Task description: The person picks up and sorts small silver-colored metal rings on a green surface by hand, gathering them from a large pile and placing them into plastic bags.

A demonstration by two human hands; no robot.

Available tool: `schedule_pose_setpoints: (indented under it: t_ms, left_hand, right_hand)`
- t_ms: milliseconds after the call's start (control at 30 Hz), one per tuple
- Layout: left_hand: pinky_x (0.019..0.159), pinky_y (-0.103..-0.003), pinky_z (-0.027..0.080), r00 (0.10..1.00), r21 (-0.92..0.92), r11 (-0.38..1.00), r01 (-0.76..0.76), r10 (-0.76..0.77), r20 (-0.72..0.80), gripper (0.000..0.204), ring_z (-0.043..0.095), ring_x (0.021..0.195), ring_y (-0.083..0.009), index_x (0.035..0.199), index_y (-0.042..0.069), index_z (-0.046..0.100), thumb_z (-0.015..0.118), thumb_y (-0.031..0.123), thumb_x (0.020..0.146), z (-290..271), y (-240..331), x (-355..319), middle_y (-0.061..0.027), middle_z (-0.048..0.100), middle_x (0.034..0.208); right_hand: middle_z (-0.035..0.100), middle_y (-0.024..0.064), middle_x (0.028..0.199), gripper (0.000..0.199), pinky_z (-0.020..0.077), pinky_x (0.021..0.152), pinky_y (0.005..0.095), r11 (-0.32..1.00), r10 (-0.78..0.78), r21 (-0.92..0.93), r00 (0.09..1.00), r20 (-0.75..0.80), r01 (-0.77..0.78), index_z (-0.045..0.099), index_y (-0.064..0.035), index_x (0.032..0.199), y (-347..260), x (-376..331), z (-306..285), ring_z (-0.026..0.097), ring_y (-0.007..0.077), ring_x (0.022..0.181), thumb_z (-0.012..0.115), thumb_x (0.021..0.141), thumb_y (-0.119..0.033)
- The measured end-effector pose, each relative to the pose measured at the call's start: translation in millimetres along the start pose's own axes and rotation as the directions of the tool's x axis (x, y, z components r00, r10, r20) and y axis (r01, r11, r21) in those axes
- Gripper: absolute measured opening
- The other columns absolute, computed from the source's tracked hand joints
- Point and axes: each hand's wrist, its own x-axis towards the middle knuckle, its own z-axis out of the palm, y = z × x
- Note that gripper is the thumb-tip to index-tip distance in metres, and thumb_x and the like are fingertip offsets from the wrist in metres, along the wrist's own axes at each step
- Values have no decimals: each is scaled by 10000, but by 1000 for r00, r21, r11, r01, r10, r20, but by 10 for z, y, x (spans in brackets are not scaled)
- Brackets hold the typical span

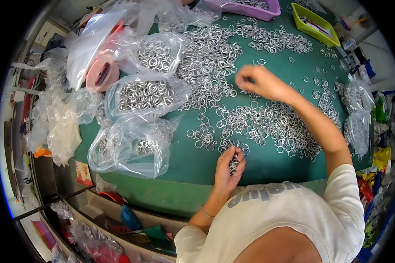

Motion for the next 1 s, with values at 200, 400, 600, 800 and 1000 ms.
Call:
schedule_pose_setpoints:
  t_ms: [200, 400, 600, 800, 1000]
  left_hand:
    - [341, -177, 256, 1000, 62, 998, -14, 12, 26, 215, 421, 488, -102, 878, 18, 555, 470, 209, 930, 59, 8, 35, -55, 500, 698]
    - [351, -173, 257, 999, 135, 990, -38, 34, 35, 211, 411, 501, -89, 899, 39, 551, 492, 241, 919, 93, -44, -27, -29, 486, 711]
    - [354, -164, 241, 997, 144, 988, -55, 47, 57, 213, 425, 501, -79, 876, 42, 554, 499, 244, 918, 54, -90, -85, -8, 483, 691]
    - [361, -167, 264, 992, 114, 987, -116, 111, 54, 208, 406, 498, -78, 886, 36, 539, 496, 237, 920, 1, -40, -227, -16, 475, 692]
    - [361, -174, 268, 981, 52, 980, -192, 190, 42, 200, 397, 496, -81, 900, 35, 528, 491, 230, 922, -137, 75, -375, -27, 474, 700]
  right_hand:
    - [530, 87, 929, 85, 409, 798, 360, 955, -84, -289, 996, -44, 68, 586, -53, 798, 386, -477, 323, 494, 268, 974, 638, 732, -40]
    - [597, 70, 761, 61, 453, 533, 261, 926, 308, 246, 950, -50, -287, 554, -7, 807, 120, -517, 216, 578, 135, 622, 588, 762, 18]
    - [611, 72, 752, 138, 488, 542, 242, 695, 32, 607, 860, 510, -386, 593, 34, 928, -655, -194, 296, 597, 128, 611, 592, 818, -50]
    - [610, 87, 758, 217, 510, 593, 260, 608, -226, 779, 908, 354, -152, 558, 72, 997, -1678, 539, 652, 615, 149, 660, 583, 829, -62]
    - [611, 175, 928, 323, 527, 756, 265, 552, -204, 834, 970, 129, 5, 499, 98, 1113, -2207, 1613, 1044, 635, 194, 806, 566, 844, -66]
